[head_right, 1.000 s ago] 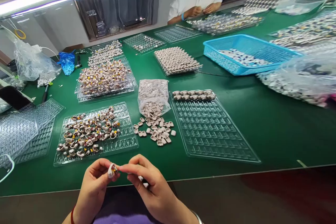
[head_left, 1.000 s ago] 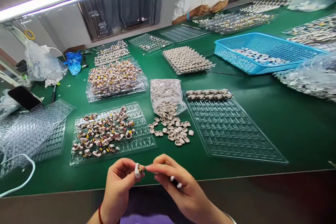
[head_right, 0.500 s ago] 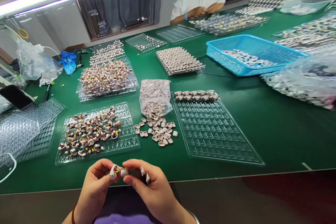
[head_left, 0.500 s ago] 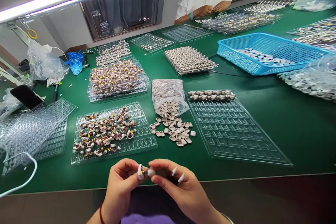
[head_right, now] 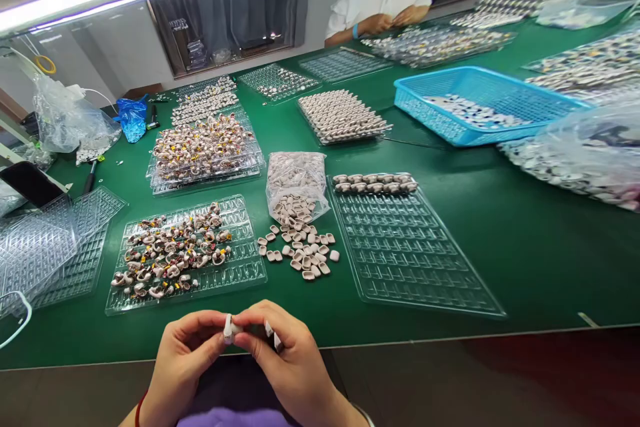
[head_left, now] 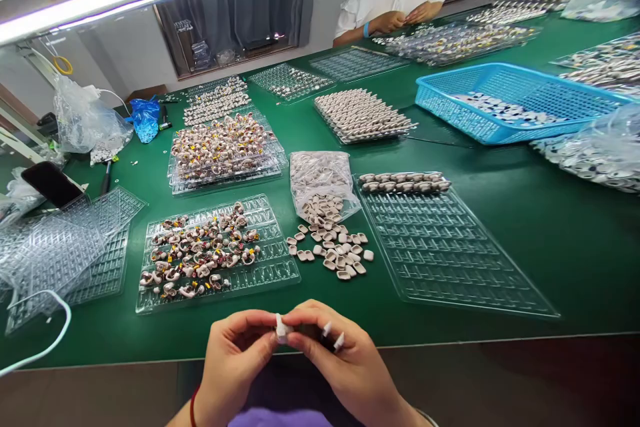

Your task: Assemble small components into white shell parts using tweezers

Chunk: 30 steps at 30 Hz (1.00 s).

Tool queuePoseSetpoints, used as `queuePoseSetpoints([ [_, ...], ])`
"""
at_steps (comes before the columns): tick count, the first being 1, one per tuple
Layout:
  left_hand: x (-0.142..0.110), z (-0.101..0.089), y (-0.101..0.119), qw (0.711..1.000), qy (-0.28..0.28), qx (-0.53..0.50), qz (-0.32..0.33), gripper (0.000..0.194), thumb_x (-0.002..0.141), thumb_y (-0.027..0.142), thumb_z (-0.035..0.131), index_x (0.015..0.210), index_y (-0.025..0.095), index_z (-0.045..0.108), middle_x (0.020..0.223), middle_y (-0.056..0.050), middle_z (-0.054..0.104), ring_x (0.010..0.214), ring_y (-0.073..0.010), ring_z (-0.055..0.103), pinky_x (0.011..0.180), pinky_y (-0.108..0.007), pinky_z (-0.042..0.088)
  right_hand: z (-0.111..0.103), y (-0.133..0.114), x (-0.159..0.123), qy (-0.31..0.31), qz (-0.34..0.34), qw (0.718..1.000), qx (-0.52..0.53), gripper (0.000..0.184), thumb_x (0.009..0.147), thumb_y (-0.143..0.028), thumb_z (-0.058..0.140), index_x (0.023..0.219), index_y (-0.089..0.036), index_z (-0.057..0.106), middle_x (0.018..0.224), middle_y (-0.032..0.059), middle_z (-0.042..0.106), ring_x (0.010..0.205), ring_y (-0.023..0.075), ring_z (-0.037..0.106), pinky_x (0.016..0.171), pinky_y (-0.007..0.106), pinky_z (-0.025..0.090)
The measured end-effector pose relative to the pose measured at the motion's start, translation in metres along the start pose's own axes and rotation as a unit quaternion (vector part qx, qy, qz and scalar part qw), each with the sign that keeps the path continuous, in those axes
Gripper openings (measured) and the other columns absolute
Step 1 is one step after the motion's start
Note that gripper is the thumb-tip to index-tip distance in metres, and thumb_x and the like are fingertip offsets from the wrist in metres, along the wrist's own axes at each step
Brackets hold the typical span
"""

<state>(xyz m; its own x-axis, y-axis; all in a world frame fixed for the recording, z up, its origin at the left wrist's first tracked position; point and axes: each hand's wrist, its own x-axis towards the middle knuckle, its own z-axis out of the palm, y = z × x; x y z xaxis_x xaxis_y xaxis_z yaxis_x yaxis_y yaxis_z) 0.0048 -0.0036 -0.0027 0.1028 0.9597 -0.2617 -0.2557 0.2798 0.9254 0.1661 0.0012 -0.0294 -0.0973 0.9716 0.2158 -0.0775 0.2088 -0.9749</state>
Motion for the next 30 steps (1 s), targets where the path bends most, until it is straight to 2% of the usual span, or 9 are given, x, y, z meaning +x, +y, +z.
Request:
queuePoseSetpoints([
  [3, -0.001, 0.000, 0.002, 1.000, 0.000, 0.023, 0.011, 0.015, 0.068, 0.022, 0.083, 0.083, 0.021, 0.081, 0.085, -0.006, 0.081, 0.079, -0.0176, 0.073, 0.074, -0.020, 0.056, 0.003, 0.001, -0.002, 0.013, 0.026, 0.999, 0.021, 0.007, 0.082, -0.018, 0.070, 0.085, -0.023, 0.073, 0.075, 0.0002, 0.068, 0.067, 0.0145, 0.063, 0.061, 0.021, 0.050],
  [6, 0.000, 0.001, 0.000, 1.000, 0.018, 0.002, 0.014, 0.015, 0.065, 0.020, 0.084, 0.079, 0.021, 0.080, 0.080, -0.004, 0.081, 0.074, -0.0164, 0.073, 0.071, -0.020, 0.057, 0.006, 0.000, -0.002, 0.020, 0.054, 0.997, 0.044, 0.003, 0.082, -0.022, 0.070, 0.082, -0.022, 0.073, 0.074, 0.0009, 0.068, 0.066, 0.0148, 0.062, 0.060, 0.022, 0.050],
  [11, 0.001, 0.000, -0.009, 0.998, 0.040, -0.043, 0.004, 0.017, 0.060, 0.020, 0.088, 0.074, 0.018, 0.079, 0.074, -0.004, 0.079, 0.070, -0.0159, 0.072, 0.067, -0.021, 0.057, 0.009, -0.003, -0.001, 0.022, 0.081, 0.993, 0.077, 0.011, 0.082, -0.032, 0.071, 0.078, -0.022, 0.074, 0.072, 0.0015, 0.064, 0.065, 0.0147, 0.060, 0.061, 0.022, 0.050],
  [16, -0.001, -0.001, -0.014, 0.998, 0.045, -0.052, 0.006, 0.016, 0.061, 0.023, 0.088, 0.074, 0.018, 0.079, 0.072, -0.004, 0.079, 0.067, -0.0147, 0.071, 0.066, -0.020, 0.056, 0.011, -0.001, -0.003, 0.039, 0.099, 0.991, 0.085, 0.020, 0.079, -0.041, 0.073, 0.076, -0.021, 0.075, 0.069, 0.0009, 0.058, 0.063, 0.0144, 0.056, 0.058, 0.023, 0.048],
  [23, -0.004, 0.000, -0.017, 0.998, 0.035, -0.049, 0.013, 0.013, 0.066, 0.023, 0.085, 0.077, 0.019, 0.080, 0.075, -0.003, 0.080, 0.069, -0.0137, 0.071, 0.067, -0.019, 0.056, 0.015, 0.001, -0.006, 0.058, 0.106, 0.986, 0.111, 0.018, 0.077, -0.040, 0.075, 0.075, -0.022, 0.076, 0.069, 0.0005, 0.056, 0.063, 0.0137, 0.055, 0.058, 0.022, 0.047],
  [30, -0.006, 0.002, -0.013, 0.997, 0.036, -0.031, 0.056, 0.011, 0.068, 0.020, 0.083, 0.079, 0.020, 0.080, 0.078, -0.004, 0.081, 0.072, -0.0153, 0.074, 0.070, -0.019, 0.058, 0.017, -0.001, -0.005, 0.060, 0.113, 0.982, 0.139, 0.018, 0.076, -0.041, 0.076, 0.075, -0.023, 0.077, 0.068, -0.0001, 0.055, 0.062, 0.0124, 0.054, 0.057, 0.021, 0.046],
])
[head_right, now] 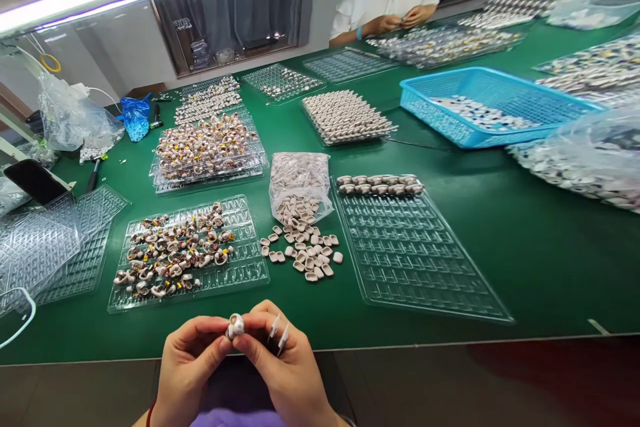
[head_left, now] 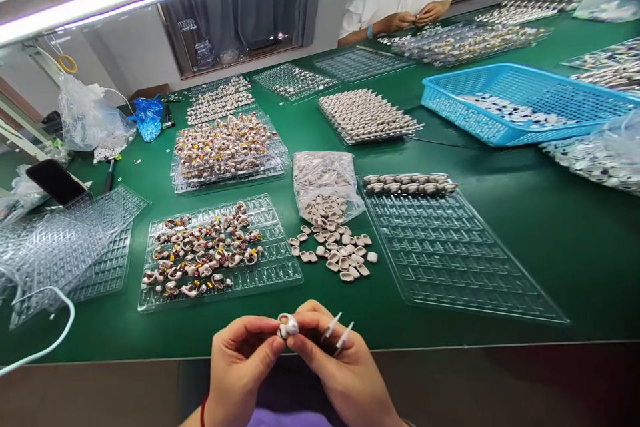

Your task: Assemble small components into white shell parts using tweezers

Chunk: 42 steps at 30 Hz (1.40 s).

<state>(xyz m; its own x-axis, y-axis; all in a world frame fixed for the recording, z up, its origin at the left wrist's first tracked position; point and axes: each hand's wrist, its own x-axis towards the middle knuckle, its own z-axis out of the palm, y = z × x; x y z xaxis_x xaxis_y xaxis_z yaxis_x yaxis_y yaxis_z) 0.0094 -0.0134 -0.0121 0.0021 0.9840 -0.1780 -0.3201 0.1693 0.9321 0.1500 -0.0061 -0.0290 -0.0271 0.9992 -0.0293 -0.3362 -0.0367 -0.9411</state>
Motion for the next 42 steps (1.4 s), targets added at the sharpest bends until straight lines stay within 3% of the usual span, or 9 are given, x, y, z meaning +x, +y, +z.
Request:
queuePoseSetpoints([
  [13, -0.002, -0.002, 0.003, 0.992, 0.008, 0.092, 0.084, 0.009, 0.069, 0.015, 0.081, 0.076, 0.021, 0.081, 0.073, -0.006, 0.078, 0.068, -0.0183, 0.072, 0.064, -0.022, 0.059, -0.001, 0.001, -0.003, -0.005, -0.014, 0.999, -0.030, 0.018, 0.076, -0.039, 0.076, 0.073, -0.022, 0.077, 0.066, 0.0008, 0.055, 0.060, 0.0143, 0.054, 0.055, 0.024, 0.047],
  [19, -0.001, -0.005, 0.000, 0.990, 0.002, 0.104, 0.090, 0.010, 0.067, 0.015, 0.082, 0.073, 0.023, 0.081, 0.069, -0.005, 0.075, 0.064, -0.0158, 0.068, 0.060, -0.020, 0.055, -0.011, -0.007, 0.002, -0.055, 0.020, 0.997, -0.053, 0.017, 0.072, -0.037, 0.080, 0.068, -0.021, 0.078, 0.065, 0.0010, 0.056, 0.058, 0.0134, 0.054, 0.054, 0.024, 0.045],
  [24, -0.001, -0.004, 0.000, 0.994, 0.017, 0.080, 0.074, 0.009, 0.062, 0.015, 0.085, 0.067, 0.022, 0.081, 0.061, -0.003, 0.071, 0.056, -0.0122, 0.064, 0.056, -0.017, 0.052, -0.017, -0.009, 0.004, -0.107, 0.040, 0.990, -0.083, 0.016, 0.076, -0.035, 0.077, 0.071, -0.020, 0.078, 0.066, 0.0006, 0.054, 0.060, 0.0130, 0.052, 0.056, 0.024, 0.043],
  [32, -0.003, 0.001, -0.001, 0.996, 0.029, 0.046, 0.066, 0.009, 0.058, 0.018, 0.088, 0.061, 0.021, 0.079, 0.055, -0.001, 0.067, 0.051, -0.0105, 0.060, 0.051, -0.017, 0.049, -0.016, -0.009, -0.003, -0.088, 0.047, 0.992, -0.075, 0.024, 0.075, -0.036, 0.076, 0.061, -0.017, 0.071, 0.066, 0.0003, 0.053, 0.058, 0.0126, 0.050, 0.055, 0.025, 0.041],
  [38, -0.003, 0.001, 0.005, 0.984, -0.016, 0.118, 0.133, 0.007, 0.068, 0.015, 0.081, 0.065, 0.022, 0.079, 0.056, -0.003, 0.071, 0.050, -0.0143, 0.064, 0.052, -0.022, 0.053, -0.012, -0.022, 0.003, -0.108, 0.042, 0.992, -0.059, 0.027, 0.070, -0.038, 0.079, 0.057, -0.017, 0.071, 0.062, 0.0003, 0.054, 0.054, 0.0116, 0.049, 0.050, 0.024, 0.040],
  [42, -0.003, 0.000, 0.007, 0.982, -0.021, 0.140, 0.127, 0.005, 0.072, 0.020, 0.079, 0.076, 0.022, 0.081, 0.070, -0.006, 0.076, 0.063, -0.0190, 0.070, 0.060, -0.025, 0.056, -0.011, -0.019, 0.004, -0.078, 0.055, 0.994, -0.053, 0.024, 0.069, -0.040, 0.081, 0.062, -0.018, 0.075, 0.064, 0.0004, 0.054, 0.057, 0.0126, 0.051, 0.054, 0.024, 0.042],
])
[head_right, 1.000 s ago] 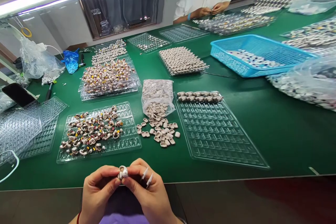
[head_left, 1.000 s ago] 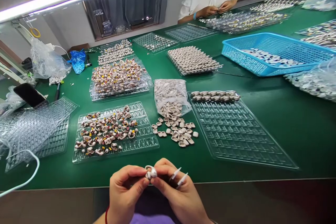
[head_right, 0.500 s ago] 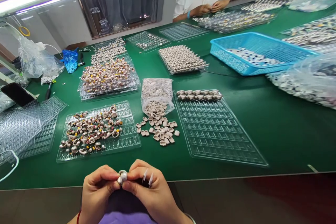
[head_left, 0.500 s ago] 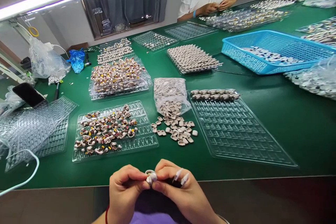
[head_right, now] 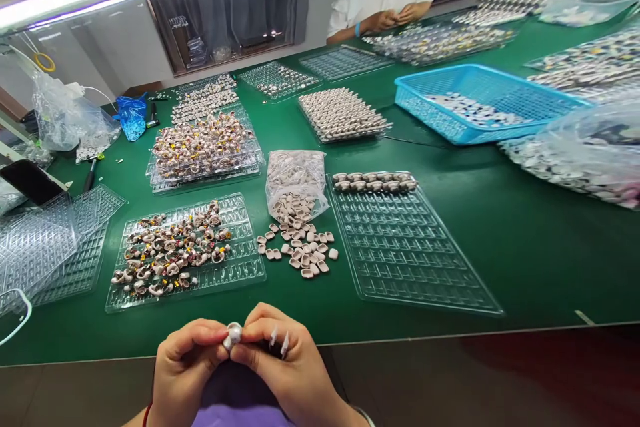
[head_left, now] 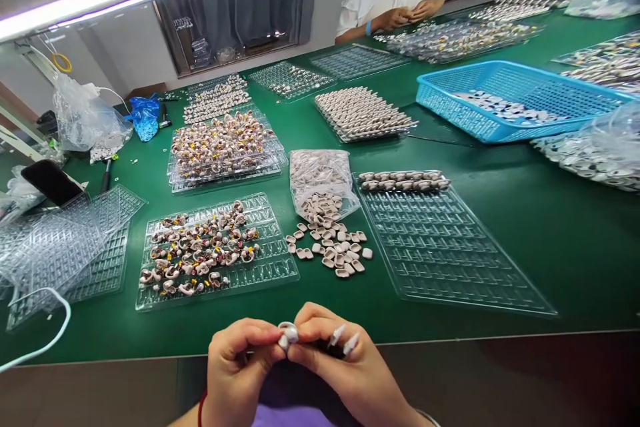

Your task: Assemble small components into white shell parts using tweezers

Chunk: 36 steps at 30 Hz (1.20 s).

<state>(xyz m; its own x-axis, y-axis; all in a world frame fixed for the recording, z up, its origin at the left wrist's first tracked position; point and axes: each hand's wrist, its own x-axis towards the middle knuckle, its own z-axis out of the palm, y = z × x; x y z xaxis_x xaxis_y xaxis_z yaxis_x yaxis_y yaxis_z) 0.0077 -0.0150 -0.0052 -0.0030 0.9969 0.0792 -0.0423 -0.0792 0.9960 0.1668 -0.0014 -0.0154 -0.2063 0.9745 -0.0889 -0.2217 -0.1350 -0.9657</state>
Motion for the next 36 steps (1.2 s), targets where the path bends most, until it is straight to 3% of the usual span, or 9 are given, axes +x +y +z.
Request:
queuePoseSetpoints([
  [4, 0.001, 0.000, -0.003, 1.000, -0.022, -0.013, -0.005, 0.010, 0.074, 0.022, 0.079, 0.083, 0.024, 0.080, 0.077, -0.006, 0.073, 0.070, -0.0181, 0.068, 0.064, -0.023, 0.055, 0.003, 0.007, 0.000, 0.000, 0.032, 0.995, 0.094, 0.028, 0.068, -0.044, 0.082, 0.068, -0.018, 0.072, 0.066, -0.0007, 0.055, 0.060, 0.0113, 0.050, 0.055, 0.022, 0.042],
  [7, 0.002, 0.000, -0.007, 1.000, -0.021, -0.014, 0.000, 0.006, 0.074, 0.027, 0.079, 0.079, 0.025, 0.080, 0.075, -0.003, 0.062, 0.070, -0.0156, 0.061, 0.062, -0.022, 0.052, 0.007, 0.010, -0.001, -0.044, 0.098, 0.978, 0.178, 0.037, 0.067, -0.050, 0.081, 0.076, -0.019, 0.063, 0.059, -0.0061, 0.047, 0.046, 0.0051, 0.032, 0.041, 0.016, 0.027],
  [10, 0.001, -0.001, -0.011, 1.000, -0.023, 0.005, 0.005, 0.008, 0.075, 0.033, 0.077, 0.076, 0.026, 0.080, 0.077, -0.003, 0.055, 0.074, -0.0160, 0.056, 0.065, -0.023, 0.051, 0.007, 0.009, 0.000, -0.111, 0.122, 0.970, 0.179, 0.043, 0.069, -0.056, 0.077, 0.082, -0.019, 0.060, 0.058, -0.0078, 0.042, 0.042, 0.0028, 0.021, 0.037, 0.016, 0.017],
  [15, 0.000, -0.005, -0.013, 0.996, -0.064, 0.036, 0.048, 0.017, 0.080, 0.041, 0.071, 0.090, 0.029, 0.078, 0.100, -0.008, 0.062, 0.097, -0.0236, 0.060, 0.085, -0.033, 0.051, 0.002, 0.002, -0.001, -0.134, 0.036, 0.988, 0.060, 0.047, 0.078, -0.062, 0.065, 0.066, -0.017, 0.061, 0.067, -0.0016, 0.046, 0.048, 0.0067, 0.033, 0.040, 0.019, 0.028],
  [20, 0.000, -0.002, -0.006, 0.982, -0.174, 0.031, 0.071, 0.060, 0.073, 0.048, 0.072, 0.130, 0.036, 0.059, 0.126, -0.010, 0.067, 0.118, -0.0311, 0.059, 0.103, -0.040, 0.044, 0.006, 0.004, -0.009, -0.104, -0.057, 0.993, -0.007, 0.047, 0.086, -0.062, 0.052, 0.073, -0.019, 0.063, 0.065, 0.0010, 0.053, 0.058, 0.0139, 0.045, 0.054, 0.024, 0.040],
  [26, -0.002, -0.002, -0.003, 0.979, -0.189, 0.026, 0.073, 0.041, 0.084, 0.032, 0.068, 0.125, 0.035, 0.064, 0.124, -0.008, 0.070, 0.119, -0.0292, 0.061, 0.105, -0.039, 0.042, 0.022, 0.018, -0.017, 0.002, -0.199, 0.978, -0.054, 0.040, 0.094, -0.052, 0.045, 0.075, -0.021, 0.061, 0.065, 0.0017, 0.056, 0.059, 0.0158, 0.050, 0.056, 0.026, 0.043],
  [29, 0.000, -0.008, -0.004, 0.975, -0.207, 0.034, 0.072, 0.042, 0.083, 0.037, 0.067, 0.125, 0.035, 0.064, 0.125, -0.008, 0.069, 0.118, -0.0294, 0.061, 0.104, -0.039, 0.043, 0.020, 0.013, -0.013, -0.012, -0.228, 0.970, -0.088, 0.031, 0.095, -0.042, 0.046, 0.080, -0.022, 0.063, 0.067, 0.0026, 0.059, 0.061, 0.0169, 0.055, 0.057, 0.026, 0.047],
  [32, 0.003, -0.012, -0.003, 0.979, -0.173, 0.077, 0.076, 0.052, 0.078, 0.051, 0.067, 0.125, 0.030, 0.062, 0.123, -0.011, 0.068, 0.111, -0.0296, 0.063, 0.095, -0.036, 0.048, 0.010, 0.007, -0.007, -0.049, -0.234, 0.957, -0.165, 0.018, 0.091, -0.020, 0.048, 0.096, -0.021, 0.066, 0.075, 0.0046, 0.063, 0.062, 0.0168, 0.061, 0.058, 0.025, 0.051],
  [36, 0.004, -0.010, 0.001, 0.986, -0.070, 0.149, 0.038, 0.041, 0.071, 0.054, 0.074, 0.090, 0.019, 0.062, 0.080, -0.002, 0.059, 0.069, -0.0164, 0.055, 0.063, -0.024, 0.047, -0.001, 0.006, -0.003, -0.028, -0.277, 0.918, -0.284, 0.039, 0.084, -0.004, 0.048, 0.117, -0.022, 0.062, 0.081, 0.0055, 0.065, 0.063, 0.0167, 0.065, 0.058, 0.025, 0.054],
])
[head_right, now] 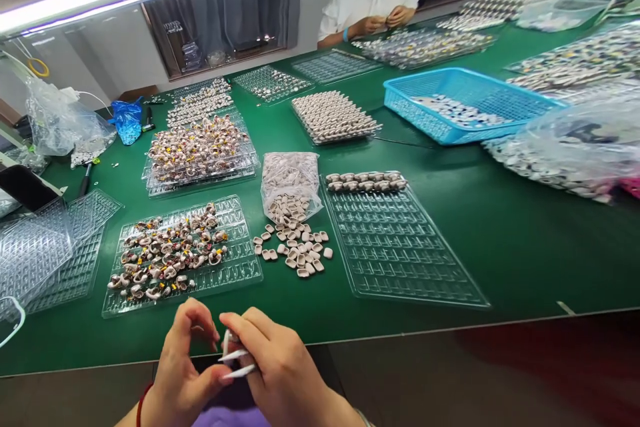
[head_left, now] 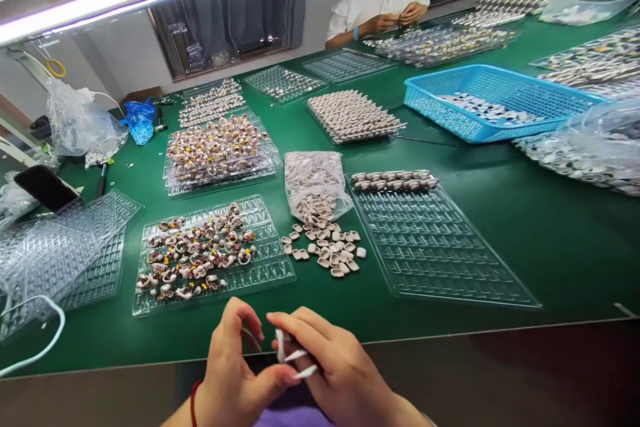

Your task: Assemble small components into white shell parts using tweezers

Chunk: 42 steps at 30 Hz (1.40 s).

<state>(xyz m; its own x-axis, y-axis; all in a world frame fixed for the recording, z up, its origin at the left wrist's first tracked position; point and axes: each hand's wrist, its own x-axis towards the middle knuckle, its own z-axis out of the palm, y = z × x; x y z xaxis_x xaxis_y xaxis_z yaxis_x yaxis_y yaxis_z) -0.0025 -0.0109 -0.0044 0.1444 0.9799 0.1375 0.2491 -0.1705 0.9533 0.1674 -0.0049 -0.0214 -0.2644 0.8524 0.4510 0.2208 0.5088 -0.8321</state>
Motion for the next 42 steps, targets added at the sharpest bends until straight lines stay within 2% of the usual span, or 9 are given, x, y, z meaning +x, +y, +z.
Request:
queuePoseSetpoints([
  [2, 0.001, 0.001, 0.004, 0.998, -0.039, -0.005, -0.057, 0.034, 0.079, 0.048, 0.069, 0.075, 0.018, 0.055, 0.067, 0.003, 0.049, 0.059, -0.0119, 0.044, 0.057, -0.021, 0.040, -0.001, 0.001, -0.002, 0.014, -0.025, 0.999, -0.019, 0.041, 0.084, -0.003, 0.050, 0.119, -0.023, 0.060, 0.082, 0.0055, 0.066, 0.067, 0.0175, 0.065, 0.060, 0.026, 0.055],
  [4, 0.003, 0.003, 0.006, 0.985, -0.084, -0.068, -0.135, 0.035, 0.086, 0.049, 0.060, 0.073, 0.017, 0.053, 0.064, 0.004, 0.047, 0.057, -0.0104, 0.041, 0.054, -0.020, 0.036, -0.002, 0.001, -0.003, 0.014, -0.034, 0.999, 0.013, 0.042, 0.086, -0.002, 0.050, 0.121, -0.023, 0.059, 0.086, 0.0059, 0.066, 0.071, 0.0168, 0.065, 0.064, 0.026, 0.056],
  [6, 0.004, 0.004, 0.004, 0.955, -0.106, -0.170, -0.220, 0.038, 0.086, 0.052, 0.059, 0.075, 0.017, 0.054, 0.062, 0.004, 0.047, 0.052, -0.0088, 0.041, 0.049, -0.019, 0.034, -0.003, 0.000, -0.003, 0.005, -0.026, 0.998, 0.064, 0.045, 0.087, -0.001, 0.048, 0.124, -0.024, 0.058, 0.089, 0.0055, 0.063, 0.074, 0.0156, 0.064, 0.065, 0.024, 0.056],
  [9, 0.003, 0.010, -0.003, 0.890, -0.107, -0.311, -0.316, 0.042, 0.074, 0.056, 0.070, 0.073, 0.016, 0.056, 0.056, 0.006, 0.046, 0.041, -0.0060, 0.038, 0.038, -0.016, 0.029, -0.004, -0.001, -0.002, 0.000, -0.003, 0.994, 0.110, 0.045, 0.087, -0.002, 0.051, 0.124, -0.026, 0.059, 0.089, 0.0041, 0.061, 0.075, 0.0147, 0.061, 0.065, 0.023, 0.055],
  [12, 0.001, 0.017, -0.008, 0.846, -0.095, -0.380, -0.362, 0.044, 0.066, 0.054, 0.077, 0.079, 0.014, 0.063, 0.052, 0.007, 0.045, 0.037, -0.0048, 0.036, 0.033, -0.014, 0.030, -0.004, 0.001, -0.003, 0.010, 0.008, 0.992, 0.124, 0.044, 0.087, -0.004, 0.054, 0.123, -0.027, 0.059, 0.089, 0.0034, 0.060, 0.077, 0.0149, 0.060, 0.067, 0.023, 0.055],
  [15, 0.000, 0.022, -0.008, 0.828, -0.089, -0.407, -0.376, 0.042, 0.065, 0.050, 0.079, 0.079, 0.013, 0.065, 0.051, 0.006, 0.047, 0.036, -0.0045, 0.038, 0.033, -0.014, 0.033, -0.003, 0.002, -0.003, 0.008, 0.007, 0.992, 0.127, 0.046, 0.087, -0.003, 0.053, 0.126, -0.027, 0.058, 0.089, 0.0034, 0.060, 0.077, 0.0148, 0.060, 0.067, 0.023, 0.055],
  [24, -0.003, 0.020, -0.009, 0.835, -0.081, -0.393, -0.376, 0.044, 0.063, 0.053, 0.080, 0.070, 0.015, 0.060, 0.050, 0.006, 0.048, 0.037, -0.0050, 0.040, 0.033, -0.014, 0.032, -0.002, 0.001, -0.007, -0.002, -0.015, 0.993, 0.119, 0.049, 0.088, -0.002, 0.047, 0.129, -0.026, 0.055, 0.090, 0.0045, 0.058, 0.076, 0.0152, 0.060, 0.066, 0.025, 0.055],
  [30, -0.006, 0.022, -0.012, 0.855, -0.105, -0.391, -0.324, 0.050, 0.075, 0.065, 0.064, 0.070, 0.016, 0.056, 0.045, 0.005, 0.047, 0.037, -0.0060, 0.039, 0.037, -0.016, 0.031, 0.000, 0.005, -0.015, -0.003, -0.040, 0.995, 0.090, 0.053, 0.089, -0.001, 0.041, 0.136, -0.023, 0.049, 0.093, 0.0067, 0.057, 0.079, 0.0158, 0.061, 0.068, 0.026, 0.056],
  [42, -0.009, 0.022, -0.018, 0.885, -0.169, -0.336, -0.274, 0.050, 0.078, 0.066, 0.058, 0.073, 0.016, 0.054, 0.054, 0.005, 0.049, 0.043, -0.0066, 0.043, 0.040, -0.016, 0.031, -0.005, 0.001, -0.011, -0.010, -0.069, 0.997, 0.042, 0.055, 0.090, -0.001, 0.043, 0.139, -0.026, 0.046, 0.089, 0.0055, 0.056, 0.068, 0.0135, 0.064, 0.058, 0.020, 0.059],
])
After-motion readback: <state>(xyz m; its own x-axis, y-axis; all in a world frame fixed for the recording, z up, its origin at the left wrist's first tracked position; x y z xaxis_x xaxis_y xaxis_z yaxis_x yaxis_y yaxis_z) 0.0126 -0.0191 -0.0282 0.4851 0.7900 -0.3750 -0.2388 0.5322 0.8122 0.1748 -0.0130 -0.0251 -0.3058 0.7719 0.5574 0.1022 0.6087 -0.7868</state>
